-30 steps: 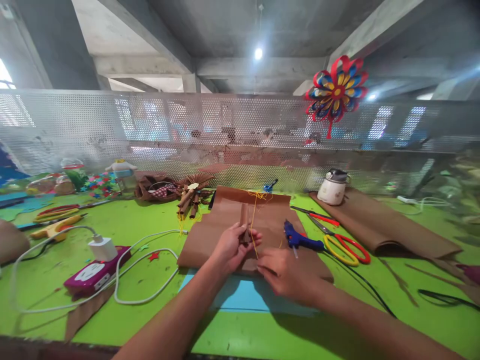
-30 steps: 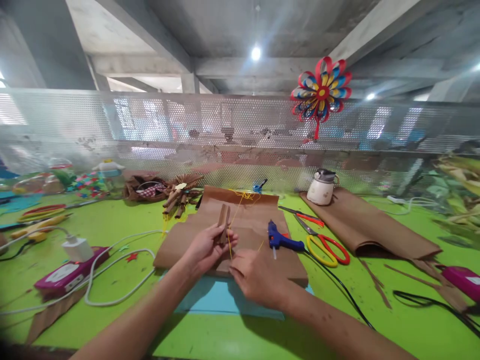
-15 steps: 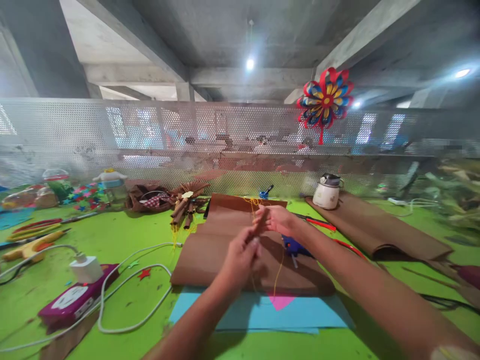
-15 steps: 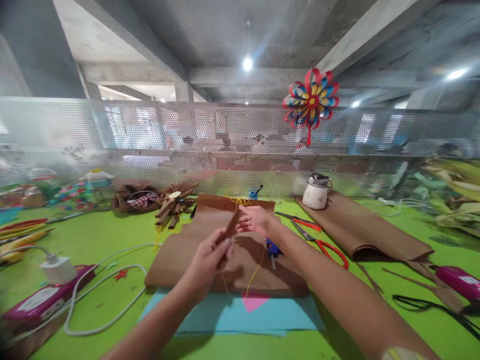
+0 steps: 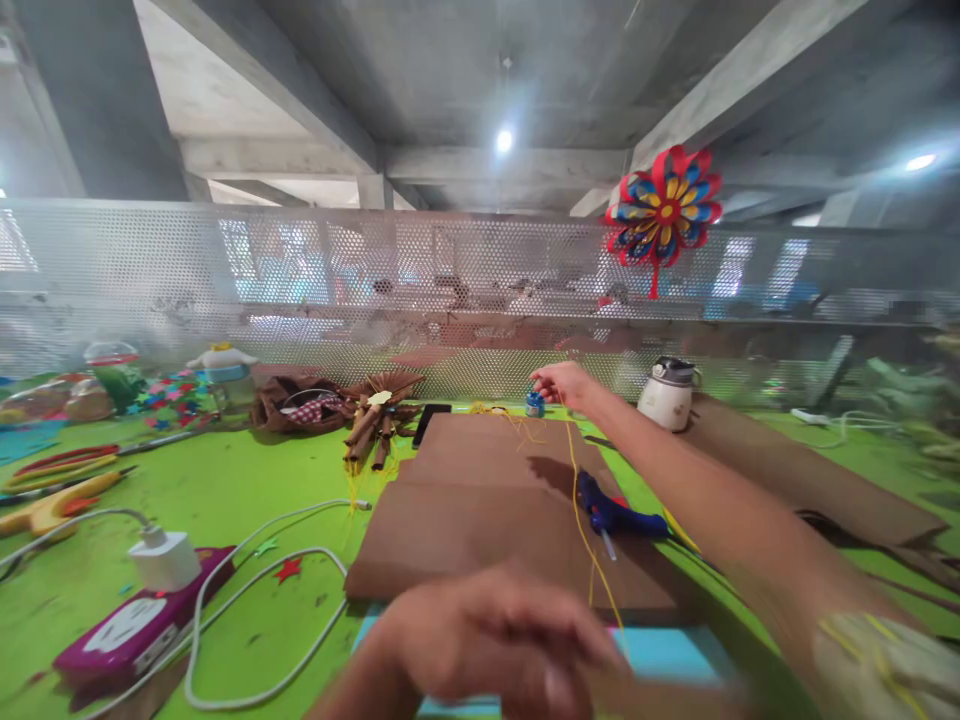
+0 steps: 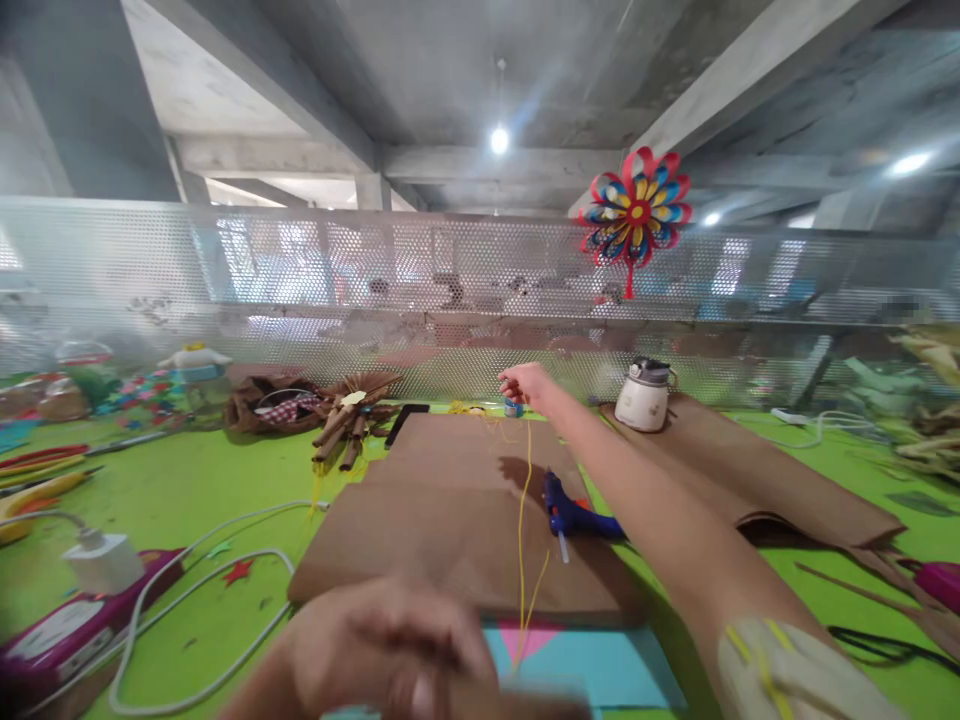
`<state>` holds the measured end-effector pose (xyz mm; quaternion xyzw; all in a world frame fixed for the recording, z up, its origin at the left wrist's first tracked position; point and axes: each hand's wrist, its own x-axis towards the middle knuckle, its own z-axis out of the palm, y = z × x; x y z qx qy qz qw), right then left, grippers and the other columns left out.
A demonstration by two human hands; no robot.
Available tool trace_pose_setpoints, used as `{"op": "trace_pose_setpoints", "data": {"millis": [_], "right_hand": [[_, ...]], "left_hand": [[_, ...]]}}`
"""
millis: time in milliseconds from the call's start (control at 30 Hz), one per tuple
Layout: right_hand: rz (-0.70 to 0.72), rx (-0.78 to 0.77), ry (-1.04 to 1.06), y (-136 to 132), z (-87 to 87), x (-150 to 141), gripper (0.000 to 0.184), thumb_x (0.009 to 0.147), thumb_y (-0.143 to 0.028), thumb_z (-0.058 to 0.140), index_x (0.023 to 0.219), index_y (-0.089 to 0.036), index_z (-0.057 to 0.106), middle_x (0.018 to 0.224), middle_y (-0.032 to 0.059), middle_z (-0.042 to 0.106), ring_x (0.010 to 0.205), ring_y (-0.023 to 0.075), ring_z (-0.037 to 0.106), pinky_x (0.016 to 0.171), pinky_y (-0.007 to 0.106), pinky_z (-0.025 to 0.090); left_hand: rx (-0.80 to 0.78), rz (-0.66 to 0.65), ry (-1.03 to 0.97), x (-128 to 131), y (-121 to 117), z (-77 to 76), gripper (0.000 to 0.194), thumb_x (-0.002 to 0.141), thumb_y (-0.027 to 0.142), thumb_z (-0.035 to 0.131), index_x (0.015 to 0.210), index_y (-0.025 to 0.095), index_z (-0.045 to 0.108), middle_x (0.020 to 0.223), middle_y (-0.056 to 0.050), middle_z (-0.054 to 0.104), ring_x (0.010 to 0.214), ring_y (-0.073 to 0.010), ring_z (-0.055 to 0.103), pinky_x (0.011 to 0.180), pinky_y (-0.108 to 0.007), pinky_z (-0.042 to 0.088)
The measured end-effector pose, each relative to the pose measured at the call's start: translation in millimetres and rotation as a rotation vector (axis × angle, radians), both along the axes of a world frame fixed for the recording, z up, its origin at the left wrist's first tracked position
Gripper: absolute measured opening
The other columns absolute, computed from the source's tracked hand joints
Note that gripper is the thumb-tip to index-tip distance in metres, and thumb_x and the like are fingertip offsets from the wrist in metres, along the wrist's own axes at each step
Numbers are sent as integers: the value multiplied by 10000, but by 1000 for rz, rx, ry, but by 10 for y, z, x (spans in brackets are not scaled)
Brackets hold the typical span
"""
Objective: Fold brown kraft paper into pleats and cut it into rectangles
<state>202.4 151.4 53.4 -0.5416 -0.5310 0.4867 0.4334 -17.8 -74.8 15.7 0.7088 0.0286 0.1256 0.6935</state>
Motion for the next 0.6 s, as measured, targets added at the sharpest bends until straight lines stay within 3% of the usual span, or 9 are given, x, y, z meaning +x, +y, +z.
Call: {"op": "trace_pose_setpoints", "data": {"millis": [100, 233, 333, 433, 467, 533, 600], "right_hand": [[2, -6, -141, -128, -39, 204, 338, 903, -333, 551, 1192, -158, 543, 1184, 89, 572, 994, 207, 593, 828, 416, 515], [-70, 17, -276, -355, -79, 493, 332, 898, -326, 560, 1180, -151, 552, 1191, 100, 569, 1003, 207, 590, 839, 409, 510], [-85, 99, -302, -642, -119, 501, 252, 877, -283, 582, 1047, -102, 622, 1156, 130, 606, 1031, 226, 587, 837, 364, 496], [32, 187, -242, -1092, -252, 256, 255, 895, -332, 525, 985, -135, 659, 1081, 108, 668, 1009, 206, 613, 805, 303, 491], [120, 209, -189, -1260, -316, 152, 285, 908, -364, 491, 1023, -158, 651, 1059, 92, 681, 977, 188, 628, 790, 297, 496], [432, 218, 62, -1571, -442, -24, 362, 897, -412, 495, 1129, -156, 607, 1034, 109, 683, 946, 188, 637, 786, 318, 493], [632, 168, 94, -1797, -533, -112, 401, 885, -437, 514, 1155, -152, 598, 857, 79, 689, 799, 162, 642, 712, 297, 485]], "left_hand": [[-267, 415, -127, -22, 160, 5, 257, 837, 330, 606, 1020, 149, 593, 576, 33, 483, 433, -34, 319, 409, -157, 206], [-430, 724, -154, 3, 360, -30, 251, 846, 212, 559, 1078, 116, 561, 622, 19, 490, 429, -19, 321, 378, -144, 135], [-446, 769, -123, 37, 408, -67, 262, 845, 189, 544, 1091, 100, 544, 620, 18, 489, 429, -20, 338, 371, -137, 140], [-413, 736, -123, 85, 372, -74, 256, 846, 220, 560, 1075, 109, 539, 641, 6, 516, 442, -26, 375, 375, -139, 163], [-399, 729, -134, 99, 355, -71, 249, 844, 227, 565, 1064, 114, 539, 647, 4, 522, 444, -28, 384, 377, -142, 168], [-368, 729, -157, 116, 330, -66, 237, 839, 233, 570, 1044, 116, 542, 652, 3, 526, 443, -31, 392, 378, -151, 169], [-355, 738, -166, 119, 324, -70, 241, 837, 233, 568, 1042, 110, 542, 655, 4, 529, 439, -32, 389, 380, -159, 168]]}}
